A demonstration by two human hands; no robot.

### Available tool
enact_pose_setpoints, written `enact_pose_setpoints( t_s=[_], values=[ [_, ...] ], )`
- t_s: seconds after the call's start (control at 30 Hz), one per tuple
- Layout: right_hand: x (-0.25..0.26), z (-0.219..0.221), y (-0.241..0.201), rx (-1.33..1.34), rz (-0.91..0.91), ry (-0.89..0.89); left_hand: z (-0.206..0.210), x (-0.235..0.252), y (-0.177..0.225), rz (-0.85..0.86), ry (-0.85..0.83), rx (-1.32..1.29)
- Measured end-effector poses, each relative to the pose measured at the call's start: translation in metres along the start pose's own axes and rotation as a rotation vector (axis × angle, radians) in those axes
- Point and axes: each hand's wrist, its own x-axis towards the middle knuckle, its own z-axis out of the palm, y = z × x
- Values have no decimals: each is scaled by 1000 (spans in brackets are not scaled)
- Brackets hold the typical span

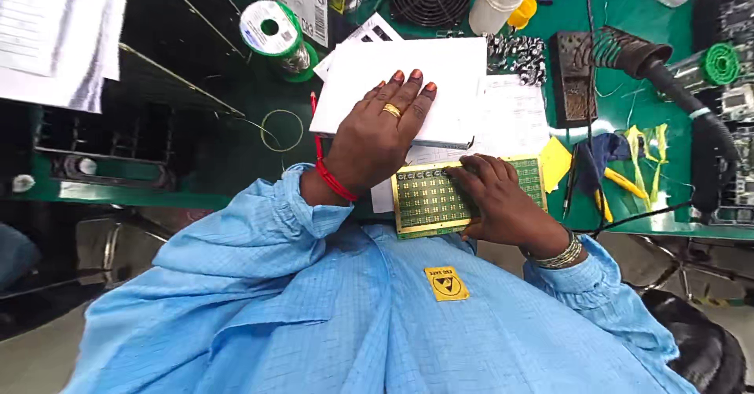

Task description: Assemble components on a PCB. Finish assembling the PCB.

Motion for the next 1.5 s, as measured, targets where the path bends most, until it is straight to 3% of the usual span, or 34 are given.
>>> enact_pose_setpoints(
  t_s=[0.27,0.33,0.43,0.5,0.63,0.83,1.3,1.5],
  values=[
    [-3,-1,0,61,7,20,0,-1,-1,7,-5,-4],
    [-1,-8,-2,94,36,140,-1,-2,-1,14,-13,0],
    [1,-23,-1,150,110,466,-1,-3,-1,12,-17,-13],
    [7,-32,0,208,60,664,-1,-3,0,4,-24,-21],
    [30,-35,-7,265,-131,815,-5,-3,4,-2,-12,-37],
    [53,-34,-10,326,-234,1037,-16,-1,4,34,14,-71],
    [69,-53,-4,156,-525,1153,-35,17,3,68,35,-119],
    [66,-61,-8,182,-483,1080,-35,19,3,69,25,-174]
  ],
)
